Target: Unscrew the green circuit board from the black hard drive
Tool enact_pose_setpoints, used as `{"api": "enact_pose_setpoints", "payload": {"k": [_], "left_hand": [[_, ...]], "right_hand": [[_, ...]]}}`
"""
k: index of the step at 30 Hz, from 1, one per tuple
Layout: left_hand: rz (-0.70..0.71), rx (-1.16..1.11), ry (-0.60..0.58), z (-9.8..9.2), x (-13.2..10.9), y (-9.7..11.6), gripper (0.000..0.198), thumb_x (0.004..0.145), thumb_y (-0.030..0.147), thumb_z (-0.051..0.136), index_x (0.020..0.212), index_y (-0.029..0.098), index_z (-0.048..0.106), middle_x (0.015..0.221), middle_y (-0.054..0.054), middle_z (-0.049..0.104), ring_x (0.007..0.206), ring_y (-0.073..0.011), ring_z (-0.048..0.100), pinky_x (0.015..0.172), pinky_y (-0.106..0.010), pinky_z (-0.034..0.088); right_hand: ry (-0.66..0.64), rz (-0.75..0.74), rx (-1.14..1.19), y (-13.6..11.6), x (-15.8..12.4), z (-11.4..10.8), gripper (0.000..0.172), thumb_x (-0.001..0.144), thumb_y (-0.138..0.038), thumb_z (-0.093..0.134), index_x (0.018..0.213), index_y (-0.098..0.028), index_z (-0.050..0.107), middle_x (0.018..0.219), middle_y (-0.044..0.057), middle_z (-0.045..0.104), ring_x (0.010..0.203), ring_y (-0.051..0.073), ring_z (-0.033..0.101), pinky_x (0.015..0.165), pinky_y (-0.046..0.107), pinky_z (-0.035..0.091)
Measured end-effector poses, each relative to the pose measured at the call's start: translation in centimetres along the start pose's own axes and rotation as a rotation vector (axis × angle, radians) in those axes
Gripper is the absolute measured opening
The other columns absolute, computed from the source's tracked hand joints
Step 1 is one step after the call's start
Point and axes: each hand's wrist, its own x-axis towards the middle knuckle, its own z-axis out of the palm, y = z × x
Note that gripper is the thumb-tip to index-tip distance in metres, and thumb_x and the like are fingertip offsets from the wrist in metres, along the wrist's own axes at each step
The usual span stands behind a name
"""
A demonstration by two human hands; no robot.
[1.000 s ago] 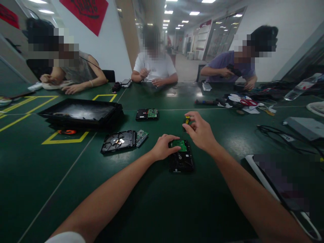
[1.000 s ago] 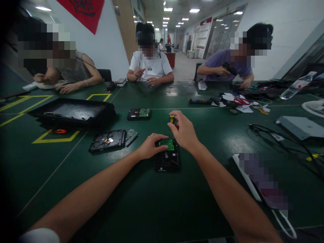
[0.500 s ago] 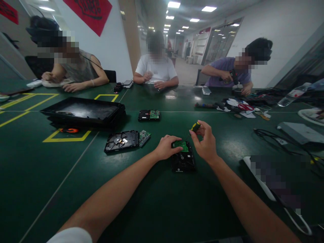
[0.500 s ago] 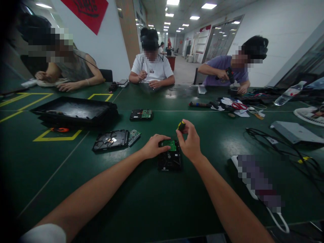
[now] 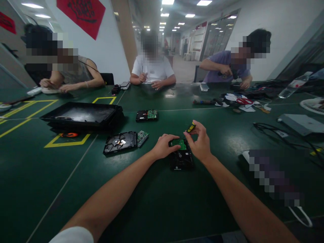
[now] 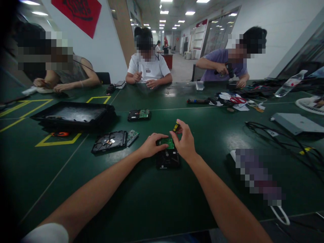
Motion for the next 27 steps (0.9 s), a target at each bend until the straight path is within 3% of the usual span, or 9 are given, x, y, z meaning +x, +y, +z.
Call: {"api": "enact_pose_setpoints", "payload": {"k": [7,13,20,27], "left_hand": [[0.007,-0.004,0.008,0.08,-0.02,-0.34,0.05,0.093,0.048,0.074,0.138,0.028,0.066,0.136,-0.005,0.072,0.125,-0.0307,0.061,0.11,-0.05,0.046],[-0.006,-0.001,0.003,0.03,0.04,-0.23,0.049,0.092,0.046,0.075,0.137,0.029,0.067,0.137,-0.006,0.072,0.126,-0.0311,0.061,0.11,-0.05,0.046],[-0.004,-0.004,0.005,0.17,-0.07,-0.12,0.049,0.093,0.046,0.075,0.137,0.028,0.067,0.136,-0.006,0.072,0.126,-0.0311,0.06,0.111,-0.05,0.045],[-0.004,0.001,-0.004,-0.05,-0.08,0.02,0.048,0.094,0.046,0.074,0.137,0.029,0.066,0.137,-0.006,0.071,0.127,-0.0309,0.06,0.11,-0.049,0.045]], "right_hand": [[-0.102,0.029,0.12,-0.21,0.24,-0.33,0.066,0.103,-0.027,0.057,0.161,-0.033,0.027,0.135,0.012,0.066,0.108,0.026,0.075,0.1,0.051,0.064],[-0.011,0.038,0.021,0.07,-0.09,-0.05,0.066,0.096,-0.034,0.07,0.154,-0.033,0.038,0.137,0.012,0.063,0.097,0.026,0.074,0.087,0.051,0.068],[-0.083,0.026,0.127,-0.41,0.01,-0.08,0.063,0.104,-0.027,0.056,0.161,-0.033,0.028,0.14,0.012,0.063,0.111,0.026,0.075,0.101,0.052,0.064],[-0.05,0.059,0.095,-0.41,-0.1,-0.09,0.063,0.102,-0.031,0.06,0.159,-0.034,0.031,0.145,0.013,0.06,0.106,0.026,0.076,0.097,0.052,0.066]]}}
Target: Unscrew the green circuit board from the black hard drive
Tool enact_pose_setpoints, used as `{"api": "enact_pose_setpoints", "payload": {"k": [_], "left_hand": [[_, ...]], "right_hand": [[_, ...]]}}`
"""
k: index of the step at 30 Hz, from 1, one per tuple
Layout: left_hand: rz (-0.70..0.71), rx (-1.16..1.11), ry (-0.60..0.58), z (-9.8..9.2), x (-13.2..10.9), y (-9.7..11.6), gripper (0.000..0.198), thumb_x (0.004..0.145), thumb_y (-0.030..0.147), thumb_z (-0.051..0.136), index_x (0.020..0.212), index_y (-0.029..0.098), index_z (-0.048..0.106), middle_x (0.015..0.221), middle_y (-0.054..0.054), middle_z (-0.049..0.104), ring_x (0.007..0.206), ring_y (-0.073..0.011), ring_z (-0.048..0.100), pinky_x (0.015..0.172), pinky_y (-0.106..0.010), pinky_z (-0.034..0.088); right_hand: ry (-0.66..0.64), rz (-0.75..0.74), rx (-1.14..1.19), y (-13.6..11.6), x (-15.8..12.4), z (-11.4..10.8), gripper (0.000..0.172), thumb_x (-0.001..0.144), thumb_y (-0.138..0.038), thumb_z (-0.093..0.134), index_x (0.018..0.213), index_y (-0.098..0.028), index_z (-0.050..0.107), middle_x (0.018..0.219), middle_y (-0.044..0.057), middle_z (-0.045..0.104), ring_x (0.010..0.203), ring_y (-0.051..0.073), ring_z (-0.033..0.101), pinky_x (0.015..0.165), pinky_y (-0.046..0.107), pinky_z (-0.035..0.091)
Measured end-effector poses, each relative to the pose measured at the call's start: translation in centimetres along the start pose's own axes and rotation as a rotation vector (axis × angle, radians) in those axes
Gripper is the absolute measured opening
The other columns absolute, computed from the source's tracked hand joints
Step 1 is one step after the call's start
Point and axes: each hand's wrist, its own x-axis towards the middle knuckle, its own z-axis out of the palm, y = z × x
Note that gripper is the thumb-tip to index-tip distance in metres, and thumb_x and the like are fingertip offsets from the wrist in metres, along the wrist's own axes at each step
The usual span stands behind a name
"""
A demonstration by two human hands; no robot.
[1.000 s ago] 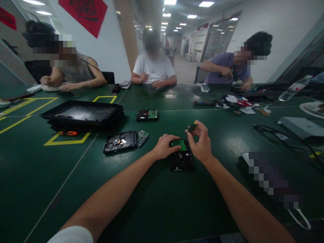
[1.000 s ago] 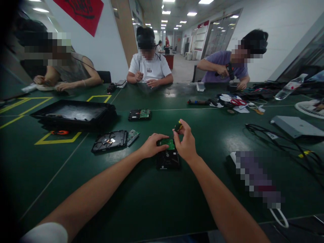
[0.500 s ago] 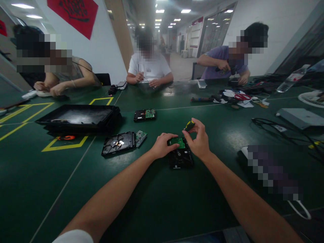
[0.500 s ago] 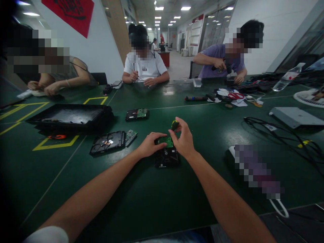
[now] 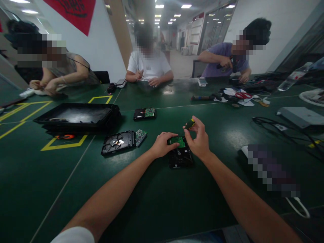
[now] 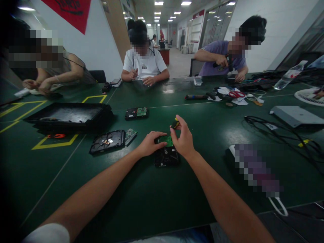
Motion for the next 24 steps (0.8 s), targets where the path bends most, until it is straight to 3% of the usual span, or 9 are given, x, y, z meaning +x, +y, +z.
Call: {"api": "enact_pose_setpoints", "payload": {"k": [7,13,17,24], "left_hand": [[-0.005,-0.005,0.001,0.0,0.0,-0.1,0.049,0.094,0.047,0.073,0.139,0.029,0.066,0.138,-0.006,0.071,0.127,-0.031,0.059,0.111,-0.05,0.045],[-0.005,-0.012,0.008,0.1,0.1,-0.1,0.05,0.093,0.047,0.074,0.139,0.029,0.066,0.137,-0.006,0.072,0.126,-0.0314,0.06,0.111,-0.05,0.045],[0.003,-0.008,0.009,0.1,0.1,-0.2,0.05,0.093,0.047,0.074,0.139,0.028,0.066,0.136,-0.006,0.072,0.125,-0.031,0.06,0.11,-0.05,0.046],[0.01,-0.001,0.014,0.2,0.2,-0.5,0.051,0.093,0.047,0.074,0.138,0.027,0.066,0.136,-0.005,0.073,0.124,-0.0304,0.061,0.11,-0.048,0.046]], "right_hand": [[0.006,-0.035,-0.062,0.1,-0.1,0.0,0.065,0.1,-0.032,0.065,0.157,-0.038,0.036,0.141,0.011,0.061,0.1,0.027,0.074,0.091,0.053,0.067],[-0.045,-0.031,-0.014,-0.5,0.1,-0.2,0.064,0.104,-0.028,0.053,0.162,-0.035,0.028,0.152,0.013,0.057,0.115,0.027,0.074,0.104,0.054,0.062],[-0.014,-0.033,-0.032,-0.4,0.1,-0.1,0.063,0.104,-0.03,0.055,0.161,-0.035,0.03,0.151,0.013,0.057,0.111,0.026,0.075,0.101,0.052,0.063],[-0.009,-0.048,-0.108,0.1,1.0,-0.3,0.061,0.099,-0.035,0.064,0.156,-0.035,0.04,0.131,0.01,0.066,0.097,0.027,0.072,0.093,0.054,0.064]]}}
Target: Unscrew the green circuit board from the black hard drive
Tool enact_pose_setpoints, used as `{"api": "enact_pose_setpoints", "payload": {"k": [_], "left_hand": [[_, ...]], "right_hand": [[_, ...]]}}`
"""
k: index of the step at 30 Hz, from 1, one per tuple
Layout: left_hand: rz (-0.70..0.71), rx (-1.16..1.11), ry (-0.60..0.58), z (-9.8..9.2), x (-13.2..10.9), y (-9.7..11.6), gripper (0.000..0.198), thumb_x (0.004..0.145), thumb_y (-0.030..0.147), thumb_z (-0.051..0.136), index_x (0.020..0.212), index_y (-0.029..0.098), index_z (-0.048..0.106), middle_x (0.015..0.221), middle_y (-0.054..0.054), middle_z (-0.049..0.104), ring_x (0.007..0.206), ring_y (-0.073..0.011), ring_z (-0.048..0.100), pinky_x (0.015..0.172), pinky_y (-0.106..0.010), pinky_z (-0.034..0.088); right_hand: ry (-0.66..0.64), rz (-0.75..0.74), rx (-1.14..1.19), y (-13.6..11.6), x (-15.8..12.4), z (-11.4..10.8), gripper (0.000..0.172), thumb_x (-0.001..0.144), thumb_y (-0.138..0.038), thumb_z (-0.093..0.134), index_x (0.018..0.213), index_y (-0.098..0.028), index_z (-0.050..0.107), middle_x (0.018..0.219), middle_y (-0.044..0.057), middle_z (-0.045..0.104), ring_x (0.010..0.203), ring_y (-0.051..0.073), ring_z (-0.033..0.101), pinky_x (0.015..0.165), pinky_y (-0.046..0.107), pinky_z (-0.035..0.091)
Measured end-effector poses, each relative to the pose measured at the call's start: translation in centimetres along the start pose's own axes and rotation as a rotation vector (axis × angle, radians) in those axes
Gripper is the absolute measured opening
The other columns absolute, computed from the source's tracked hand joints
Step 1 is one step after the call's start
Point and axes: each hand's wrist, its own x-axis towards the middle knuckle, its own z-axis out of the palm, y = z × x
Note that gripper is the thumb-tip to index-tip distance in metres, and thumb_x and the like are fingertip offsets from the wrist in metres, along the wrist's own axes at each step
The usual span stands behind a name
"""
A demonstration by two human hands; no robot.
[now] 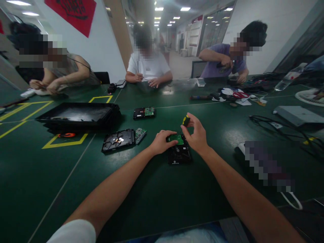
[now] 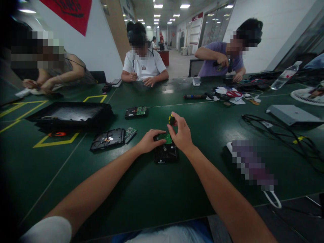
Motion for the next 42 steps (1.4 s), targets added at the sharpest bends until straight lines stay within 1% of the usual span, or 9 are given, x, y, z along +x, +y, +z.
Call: {"api": "enact_pose_setpoints", "payload": {"k": [6,11,14,18,20,27,33,38,42], "left_hand": [[-0.008,-0.014,0.007,0.2,0.0,-0.2,0.051,0.091,0.048,0.075,0.138,0.028,0.067,0.135,-0.005,0.073,0.125,-0.0305,0.061,0.11,-0.049,0.047],[0.002,-0.019,0.009,0.1,0.0,-0.1,0.05,0.092,0.048,0.074,0.138,0.027,0.067,0.134,-0.006,0.073,0.124,-0.0304,0.061,0.109,-0.048,0.048],[0.005,-0.015,0.003,0.0,0.0,-0.1,0.051,0.092,0.047,0.075,0.139,0.028,0.067,0.135,-0.005,0.073,0.125,-0.0304,0.061,0.109,-0.049,0.047],[-0.005,-0.014,0.006,0.0,-0.1,0.0,0.051,0.091,0.047,0.076,0.138,0.029,0.067,0.134,-0.005,0.073,0.123,-0.0302,0.062,0.109,-0.048,0.048],[-0.001,-0.017,0.006,-0.1,-0.2,0.1,0.05,0.092,0.046,0.075,0.138,0.029,0.067,0.133,-0.005,0.073,0.123,-0.0302,0.062,0.109,-0.048,0.047],[0.003,-0.026,0.008,-0.1,-0.1,0.2,0.048,0.092,0.045,0.075,0.136,0.029,0.068,0.135,-0.005,0.073,0.124,-0.0305,0.061,0.11,-0.049,0.047],[0.012,-0.026,0.022,0.1,-0.1,-0.1,0.049,0.092,0.046,0.075,0.137,0.027,0.068,0.134,-0.006,0.073,0.123,-0.0308,0.061,0.109,-0.049,0.047],[0.019,-0.018,0.016,0.0,-0.1,-0.2,0.048,0.092,0.046,0.075,0.137,0.028,0.067,0.135,-0.005,0.073,0.123,-0.0306,0.061,0.109,-0.049,0.047],[0.017,-0.015,0.013,-0.1,0.0,0.1,0.048,0.093,0.046,0.074,0.137,0.028,0.067,0.134,-0.005,0.073,0.123,-0.0306,0.061,0.109,-0.048,0.047]], "right_hand": [[-0.011,-0.006,0.021,0.1,1.3,0.1,0.063,0.097,-0.025,0.06,0.156,-0.032,0.039,0.133,0.011,0.066,0.102,0.026,0.073,0.096,0.051,0.063],[0.007,-0.025,-0.019,-0.2,1.8,0.3,0.058,0.095,-0.028,0.066,0.149,-0.031,0.046,0.123,0.01,0.064,0.089,0.024,0.07,0.087,0.049,0.065],[0.021,-0.029,-0.02,-0.3,1.6,0.2,0.056,0.095,-0.03,0.068,0.146,-0.03,0.047,0.123,0.01,0.062,0.09,0.024,0.069,0.085,0.048,0.065],[-0.005,-0.011,0.063,-0.4,1.2,-0.1,0.06,0.096,-0.024,0.064,0.151,-0.029,0.042,0.133,0.012,0.063,0.1,0.025,0.072,0.093,0.048,0.064],[-0.031,0.01,0.104,-0.5,0.9,-0.2,0.062,0.097,-0.022,0.062,0.153,-0.03,0.038,0.131,0.011,0.066,0.102,0.025,0.073,0.095,0.048,0.064],[0.016,-0.013,0.048,-0.5,0.3,-0.3,0.059,0.095,-0.028,0.069,0.149,-0.032,0.047,0.128,0.01,0.065,0.092,0.024,0.072,0.088,0.049,0.066],[-0.025,0.034,0.161,-0.8,0.1,-0.2,0.064,0.097,-0.022,0.062,0.156,-0.031,0.037,0.129,0.01,0.068,0.102,0.025,0.075,0.094,0.048,0.065],[0.045,0.016,0.038,-0.5,0.0,-0.4,0.063,0.094,-0.029,0.07,0.151,-0.034,0.044,0.132,0.01,0.065,0.092,0.024,0.072,0.085,0.048,0.066],[-0.003,-0.01,0.023,-0.1,0.1,-0.8,0.065,0.095,-0.026,0.067,0.155,-0.035,0.042,0.135,0.009,0.064,0.095,0.025,0.072,0.091,0.05,0.065]]}}
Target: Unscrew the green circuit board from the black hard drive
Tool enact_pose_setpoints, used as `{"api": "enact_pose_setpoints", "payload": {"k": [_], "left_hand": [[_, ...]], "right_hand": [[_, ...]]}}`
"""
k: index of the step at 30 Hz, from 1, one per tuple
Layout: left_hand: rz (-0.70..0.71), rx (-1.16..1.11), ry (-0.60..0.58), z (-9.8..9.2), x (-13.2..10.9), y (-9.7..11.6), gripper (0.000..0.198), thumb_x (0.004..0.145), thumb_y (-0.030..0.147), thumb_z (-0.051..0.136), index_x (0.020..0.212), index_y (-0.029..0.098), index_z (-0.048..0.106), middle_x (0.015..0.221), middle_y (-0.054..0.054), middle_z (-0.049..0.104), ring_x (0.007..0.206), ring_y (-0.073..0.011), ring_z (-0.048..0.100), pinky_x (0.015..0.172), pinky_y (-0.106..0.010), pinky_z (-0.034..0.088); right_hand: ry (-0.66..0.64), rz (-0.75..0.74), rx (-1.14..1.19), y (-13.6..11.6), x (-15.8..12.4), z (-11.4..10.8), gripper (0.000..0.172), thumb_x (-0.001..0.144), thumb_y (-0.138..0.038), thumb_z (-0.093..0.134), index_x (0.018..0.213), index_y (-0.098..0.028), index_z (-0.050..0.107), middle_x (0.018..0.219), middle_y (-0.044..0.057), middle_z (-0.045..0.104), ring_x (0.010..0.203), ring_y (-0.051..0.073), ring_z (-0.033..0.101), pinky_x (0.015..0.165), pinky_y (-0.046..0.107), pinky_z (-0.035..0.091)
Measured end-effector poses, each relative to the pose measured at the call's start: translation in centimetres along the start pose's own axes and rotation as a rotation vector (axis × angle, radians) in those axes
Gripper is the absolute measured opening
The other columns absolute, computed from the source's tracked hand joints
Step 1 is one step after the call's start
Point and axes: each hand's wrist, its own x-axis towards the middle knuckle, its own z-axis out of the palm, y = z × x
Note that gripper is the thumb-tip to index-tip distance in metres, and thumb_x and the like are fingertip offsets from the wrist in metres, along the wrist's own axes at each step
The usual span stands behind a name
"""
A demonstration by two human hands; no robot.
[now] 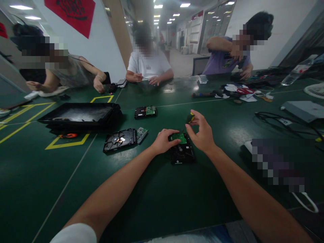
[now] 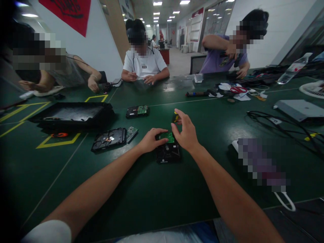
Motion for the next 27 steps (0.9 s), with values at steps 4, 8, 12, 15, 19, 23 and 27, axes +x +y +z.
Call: {"api": "enact_pose_setpoints", "payload": {"k": [4,8,12,15,19,23,27], "left_hand": [[-0.001,0.001,-0.003,-0.08,-0.01,0.15,0.048,0.093,0.046,0.074,0.137,0.028,0.068,0.134,-0.005,0.074,0.123,-0.0306,0.062,0.109,-0.048,0.047],[0.002,0.004,-0.002,-0.05,-0.05,0.1,0.049,0.093,0.046,0.074,0.138,0.027,0.067,0.135,-0.006,0.073,0.123,-0.031,0.062,0.108,-0.049,0.048],[0.005,0.004,-0.006,0.0,-0.02,0.02,0.048,0.093,0.045,0.074,0.137,0.027,0.067,0.135,-0.006,0.073,0.123,-0.031,0.062,0.109,-0.05,0.048],[0.005,0.007,-0.001,0.13,0.01,-0.14,0.048,0.093,0.045,0.075,0.137,0.028,0.067,0.136,-0.006,0.073,0.124,-0.031,0.062,0.109,-0.05,0.047],[0.009,0.007,0.0,0.34,0.05,-0.53,0.049,0.092,0.046,0.075,0.138,0.028,0.067,0.135,-0.005,0.073,0.123,-0.0308,0.062,0.109,-0.05,0.048],[0.014,0.001,0.004,0.28,0.06,-0.59,0.05,0.092,0.046,0.075,0.137,0.028,0.067,0.134,-0.005,0.073,0.122,-0.0303,0.062,0.108,-0.049,0.048],[-0.001,0.003,-0.009,0.1,0.05,-0.28,0.05,0.092,0.046,0.075,0.138,0.029,0.067,0.135,-0.005,0.073,0.124,-0.0306,0.062,0.11,-0.049,0.047]], "right_hand": [[-0.017,0.002,0.016,-0.07,-0.06,-0.11,0.067,0.097,-0.024,0.064,0.158,-0.035,0.038,0.134,0.009,0.066,0.097,0.025,0.073,0.092,0.05,0.065],[0.043,-0.02,-0.044,-0.19,-0.23,-0.04,0.065,0.095,-0.027,0.069,0.154,-0.035,0.043,0.125,0.009,0.067,0.094,0.026,0.072,0.085,0.049,0.067],[0.019,-0.012,-0.018,-0.12,-0.27,0.03,0.066,0.097,-0.026,0.065,0.157,-0.034,0.039,0.13,0.01,0.066,0.099,0.026,0.072,0.093,0.052,0.065],[0.034,0.0,-0.011,-0.12,-0.34,0.1,0.064,0.098,-0.026,0.063,0.157,-0.034,0.039,0.129,0.01,0.067,0.097,0.025,0.072,0.092,0.051,0.065],[0.062,-0.028,-0.053,-0.17,-0.45,0.21,0.063,0.096,-0.031,0.068,0.154,-0.036,0.042,0.131,0.01,0.064,0.094,0.026,0.071,0.086,0.05,0.066],[-0.01,-0.026,0.003,-0.13,-0.58,0.38,0.067,0.099,-0.026,0.061,0.16,-0.036,0.034,0.136,0.01,0.062,0.101,0.026,0.072,0.094,0.053,0.065],[0.038,0.0,-0.014,-0.16,-0.71,0.51,0.066,0.098,-0.029,0.066,0.157,-0.035,0.038,0.135,0.011,0.062,0.096,0.025,0.071,0.087,0.05,0.066]]}}
